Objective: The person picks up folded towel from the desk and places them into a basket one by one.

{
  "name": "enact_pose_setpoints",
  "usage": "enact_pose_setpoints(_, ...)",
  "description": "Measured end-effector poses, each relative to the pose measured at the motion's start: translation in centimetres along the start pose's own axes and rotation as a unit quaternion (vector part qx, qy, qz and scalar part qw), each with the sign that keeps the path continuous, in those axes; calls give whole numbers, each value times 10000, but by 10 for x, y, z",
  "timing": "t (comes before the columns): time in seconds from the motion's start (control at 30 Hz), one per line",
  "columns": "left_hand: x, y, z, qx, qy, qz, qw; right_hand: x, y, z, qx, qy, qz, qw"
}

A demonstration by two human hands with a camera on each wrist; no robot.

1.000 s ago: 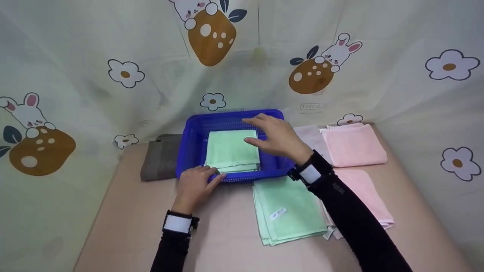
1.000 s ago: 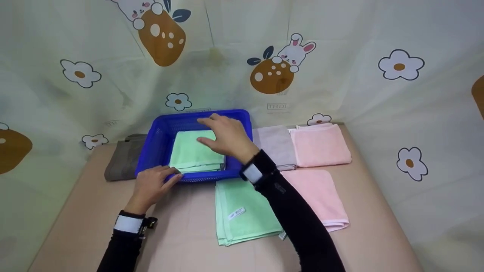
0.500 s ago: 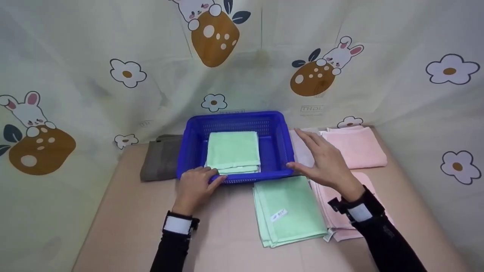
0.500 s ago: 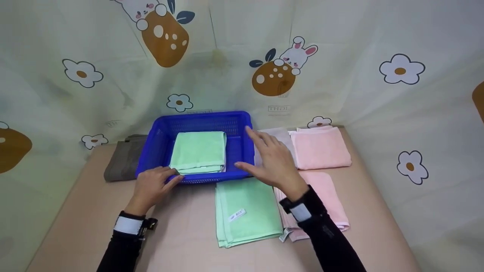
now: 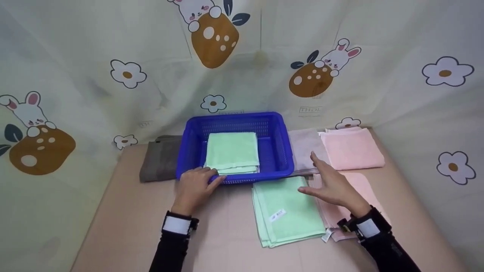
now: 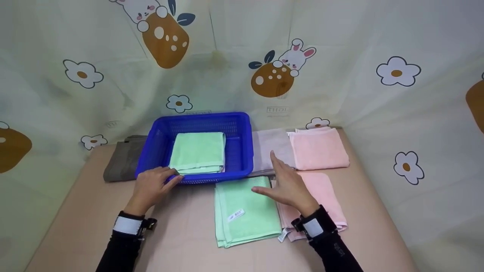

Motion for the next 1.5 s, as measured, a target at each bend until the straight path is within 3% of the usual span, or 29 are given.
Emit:
enact_pose_setpoints(0.23,-2,-5,-1,-1,66,-139,9999,-6,-26,11,27,-227,-328,9992)
enact_pose_setpoints(0.57,-1,-5,1,7,135,-244,9996,-1,-34,11,-537,307,-162,9980)
enact_pose_setpoints(0.87,0,-6,-1,14,91,-240,9997,0,-48,9,-355,163,-544,9978)
enact_pose_setpoints(1.27,1,1,0,10,-40,-79,10000,11,-73,-15,-32,-25,-353,9994)
enact_pose_setpoints(1.5,1,0,0,-29,22,-180,9998,21,-91,-38,95,-52,-274,9996)
Point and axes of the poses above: each hand's wrist, its own x-axis towards the middle knuckle, its own y-axis out of the back of the hand, z = x × y, the point moved 7 cm from there along x, towards the middle knuckle, and after that the axes turned 14 degrees about y, right-handed, at the moved point
